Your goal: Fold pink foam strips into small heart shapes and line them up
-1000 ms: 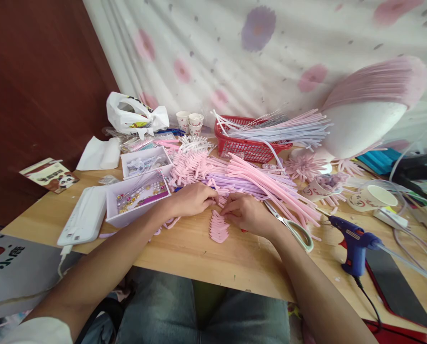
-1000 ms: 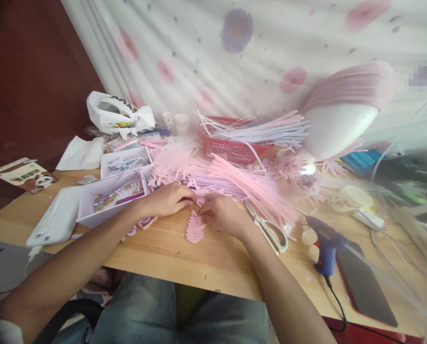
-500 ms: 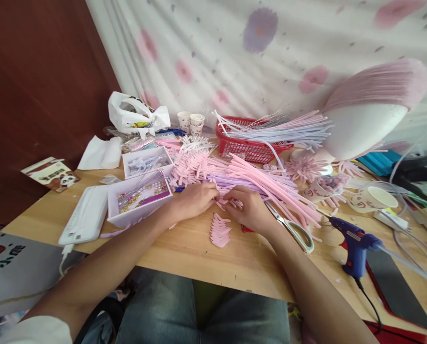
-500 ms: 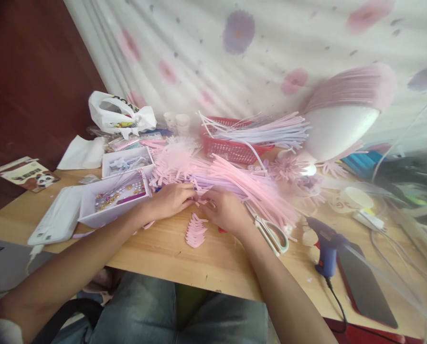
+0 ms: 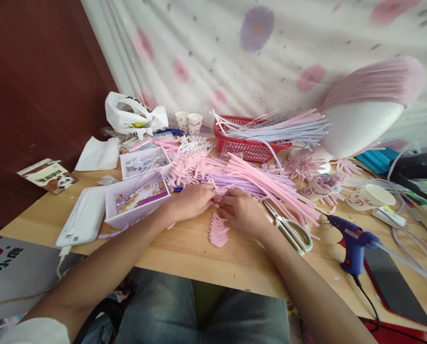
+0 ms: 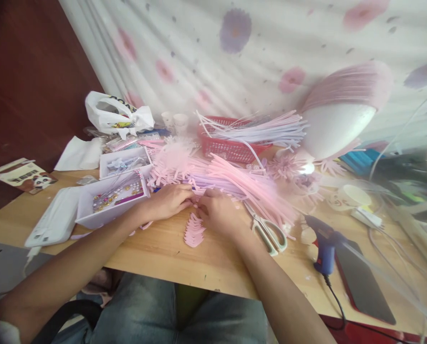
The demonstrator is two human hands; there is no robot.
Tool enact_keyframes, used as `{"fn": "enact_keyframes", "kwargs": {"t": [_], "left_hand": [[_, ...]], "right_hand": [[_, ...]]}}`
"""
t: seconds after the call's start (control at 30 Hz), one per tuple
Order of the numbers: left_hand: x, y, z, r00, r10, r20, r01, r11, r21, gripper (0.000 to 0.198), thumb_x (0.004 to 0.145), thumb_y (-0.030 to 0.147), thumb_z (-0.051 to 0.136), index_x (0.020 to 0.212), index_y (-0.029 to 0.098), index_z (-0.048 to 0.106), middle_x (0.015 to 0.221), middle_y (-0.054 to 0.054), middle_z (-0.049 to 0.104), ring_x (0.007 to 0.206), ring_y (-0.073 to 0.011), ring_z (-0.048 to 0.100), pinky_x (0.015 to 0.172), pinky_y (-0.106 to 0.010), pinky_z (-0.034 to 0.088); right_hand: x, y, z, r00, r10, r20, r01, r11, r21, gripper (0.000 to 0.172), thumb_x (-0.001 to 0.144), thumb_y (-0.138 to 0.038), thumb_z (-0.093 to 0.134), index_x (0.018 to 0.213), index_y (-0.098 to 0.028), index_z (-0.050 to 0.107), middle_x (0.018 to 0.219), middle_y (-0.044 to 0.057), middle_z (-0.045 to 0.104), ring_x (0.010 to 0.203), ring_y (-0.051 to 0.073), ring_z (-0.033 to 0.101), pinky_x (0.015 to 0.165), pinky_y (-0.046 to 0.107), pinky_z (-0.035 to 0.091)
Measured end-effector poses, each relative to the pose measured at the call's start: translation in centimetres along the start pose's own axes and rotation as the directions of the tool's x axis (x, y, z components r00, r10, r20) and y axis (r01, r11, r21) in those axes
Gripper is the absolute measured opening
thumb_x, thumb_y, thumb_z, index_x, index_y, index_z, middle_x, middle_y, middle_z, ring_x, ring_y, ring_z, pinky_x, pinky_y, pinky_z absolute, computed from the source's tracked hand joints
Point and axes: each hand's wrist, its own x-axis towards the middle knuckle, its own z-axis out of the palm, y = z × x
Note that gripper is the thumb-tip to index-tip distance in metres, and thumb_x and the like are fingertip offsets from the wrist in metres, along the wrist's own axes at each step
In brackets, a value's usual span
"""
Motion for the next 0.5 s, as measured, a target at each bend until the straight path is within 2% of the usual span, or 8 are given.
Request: {"fn": "enact_keyframes", "kwargs": {"t": [0.13,0.27,0.33,0.43,0.5], "left_hand": [[0.0,0.5,-0.6,0.995,-0.037,-0.093,0.023,0.989,-0.146,0.013,0.091,0.014,0.054,0.091,0.017,0.067,0.1,-0.007,0.066,0.093,-0.021,0.064,0.081,-0.032,0.048],[0.1,1.0,-1.0,0.983,-0.08,-0.166,0.016,0.935,-0.355,0.014,0.092,0.014,0.052,0.102,0.018,0.062,0.098,-0.004,0.071,0.089,-0.0174,0.066,0.081,-0.029,0.049],[0.1,1.3,-0.9,0.983,-0.088,-0.162,0.008,0.899,-0.439,0.018,0.092,0.016,0.053,0.109,0.019,0.06,0.096,-0.003,0.072,0.085,-0.0159,0.068,0.077,-0.027,0.05],[0.1,1.4,-0.8,0.98,-0.091,-0.175,0.008,0.906,-0.422,0.021,0.092,0.016,0.052,0.111,0.018,0.061,0.097,-0.004,0.074,0.086,-0.0165,0.069,0.078,-0.027,0.051],[0.1,1.2,-0.7,0.97,-0.126,-0.207,0.05,0.939,-0.34,0.023,0.093,0.014,0.048,0.109,0.018,0.063,0.098,-0.005,0.074,0.089,-0.0179,0.069,0.082,-0.029,0.051]], "right_hand": [[-0.1,0.6,-0.1,0.994,0.033,-0.102,-0.019,0.99,0.14,0.014,0.088,-0.015,0.06,0.095,-0.02,0.071,0.089,0.007,0.069,0.08,0.018,0.061,0.072,0.028,0.043],[-0.1,1.1,-0.3,0.976,0.015,-0.217,0.042,0.967,0.253,0.014,0.088,-0.013,0.061,0.087,-0.02,0.073,0.087,0.006,0.073,0.08,0.019,0.065,0.075,0.029,0.046],[0.0,1.2,-0.2,0.968,0.073,-0.24,0.003,0.953,0.302,0.013,0.085,-0.013,0.064,0.083,-0.02,0.074,0.083,0.005,0.074,0.076,0.018,0.066,0.073,0.029,0.047],[0.1,1.2,-0.3,0.958,0.199,-0.207,-0.125,0.938,0.324,0.013,0.081,-0.011,0.066,0.082,-0.018,0.075,0.077,0.004,0.074,0.068,0.017,0.064,0.068,0.029,0.047],[0.1,1.2,-0.6,0.966,0.186,-0.18,-0.13,0.95,0.286,0.018,0.08,-0.007,0.063,0.085,-0.018,0.076,0.079,0.005,0.073,0.069,0.017,0.063,0.068,0.029,0.047]]}}
